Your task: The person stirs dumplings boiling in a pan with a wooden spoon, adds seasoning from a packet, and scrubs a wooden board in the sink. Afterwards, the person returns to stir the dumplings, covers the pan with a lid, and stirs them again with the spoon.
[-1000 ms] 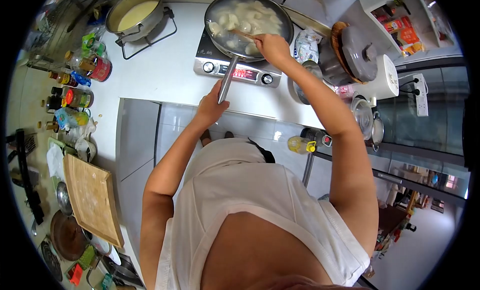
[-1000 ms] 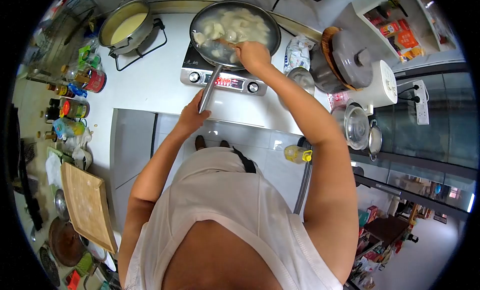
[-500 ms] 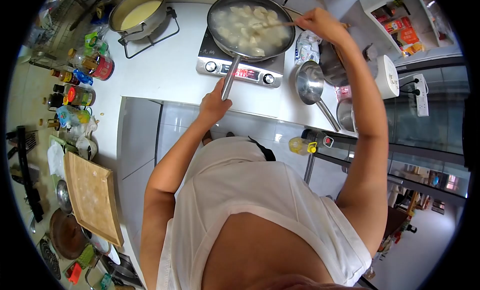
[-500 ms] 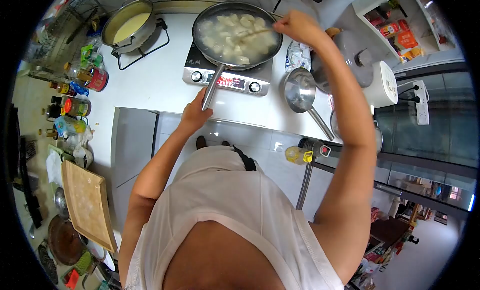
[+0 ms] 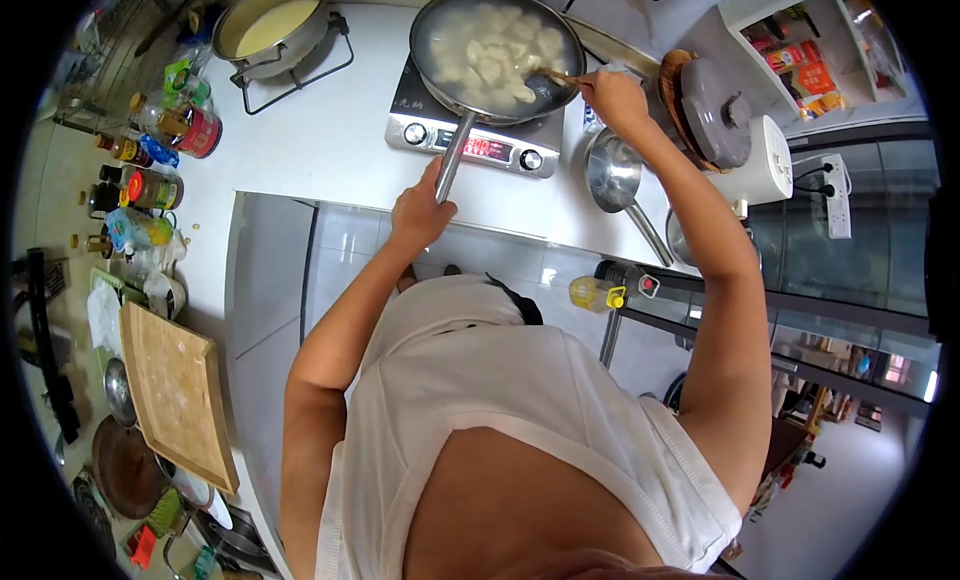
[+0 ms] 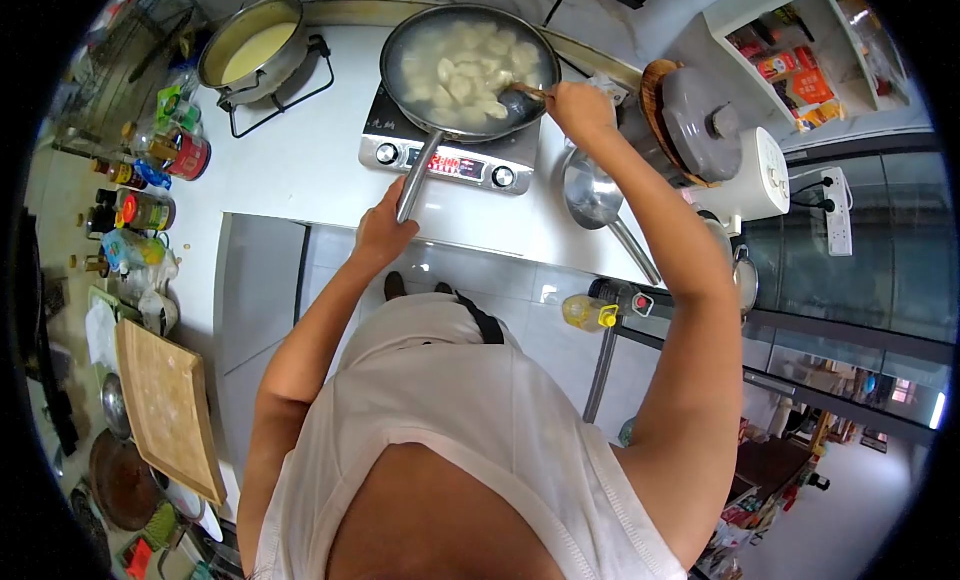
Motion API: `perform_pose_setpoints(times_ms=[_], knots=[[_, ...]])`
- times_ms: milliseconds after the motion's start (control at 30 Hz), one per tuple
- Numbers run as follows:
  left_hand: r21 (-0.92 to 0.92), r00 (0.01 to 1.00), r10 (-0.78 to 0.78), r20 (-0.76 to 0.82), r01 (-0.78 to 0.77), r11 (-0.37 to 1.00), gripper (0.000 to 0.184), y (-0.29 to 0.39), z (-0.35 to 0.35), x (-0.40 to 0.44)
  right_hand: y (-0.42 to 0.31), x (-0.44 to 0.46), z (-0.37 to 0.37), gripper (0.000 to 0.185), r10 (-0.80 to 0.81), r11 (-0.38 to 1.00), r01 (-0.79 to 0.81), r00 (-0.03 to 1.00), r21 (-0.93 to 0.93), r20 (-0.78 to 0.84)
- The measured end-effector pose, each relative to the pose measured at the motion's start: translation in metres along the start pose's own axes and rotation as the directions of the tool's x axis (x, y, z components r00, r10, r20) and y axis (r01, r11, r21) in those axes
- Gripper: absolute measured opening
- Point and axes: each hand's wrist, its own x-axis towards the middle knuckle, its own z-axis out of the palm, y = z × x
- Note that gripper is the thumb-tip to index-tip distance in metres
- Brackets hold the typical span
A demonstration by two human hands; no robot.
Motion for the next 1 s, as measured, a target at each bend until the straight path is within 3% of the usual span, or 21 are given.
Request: perform_pose_setpoints(times_ms=[267, 367, 467, 533, 633, 767, 900, 1000], knots=[[-0.042, 1.000, 0.004, 0.012, -0.004, 0.999, 0.076, 0.003, -0.004, -0.002, -0.004, 0.059, 0.055, 0.023, -0.002, 0.999, 0.010, 0.984, 0.041, -0.177], [-0.040, 1.000, 0.010, 0.010, -0.010, 0.999, 0.075, 0.003, -0.003, -0.001, 0.001, 0.071, 0.046, 0.021, -0.089, 0.993, 0.108, 0.960, 0.057, -0.266], [-0.042, 1.000, 0.007, 0.010, -0.006, 0.999, 0.076, 0.002, -0.003, 0.000, 0.001, 0.051, -0.016, 0.021, -0.119, 0.989, 0.137, 0.963, 0.057, -0.243], [-0.046, 1.000, 0.003, 0.011, -0.003, 0.999, 0.076, 0.001, -0.001, 0.000, 0.005, 0.027, -0.066, 0.021, -0.155, 0.979, 0.171, 0.978, 0.114, -0.140], [-0.052, 1.000, 0.009, -0.002, -0.009, 0.999, 0.076, -0.002, 0.001, 0.001, 0.017, -0.002, -0.108, 0.020, -0.205, 0.978, 0.203, 0.977, 0.040, 0.066], [-0.058, 1.000, 0.016, -0.009, -0.016, 0.998, 0.077, -0.005, 0.004, 0.003, 0.019, -0.015, -0.098, 0.020, -0.304, 0.950, 0.286, 0.937, 0.122, 0.174], [-0.071, 1.000, -0.015, 0.018, 0.017, 0.997, 0.078, 0.001, -0.002, 0.000, 0.003, -0.008, -0.045, 0.021, -0.297, 0.939, 0.277, 0.952, 0.202, 0.072], [-0.079, 1.000, 0.003, 0.006, -0.002, 0.997, 0.077, 0.000, -0.001, 0.000, -0.027, -0.010, -0.030, 0.021, -0.153, 0.974, 0.144, 0.987, 0.175, 0.042]])
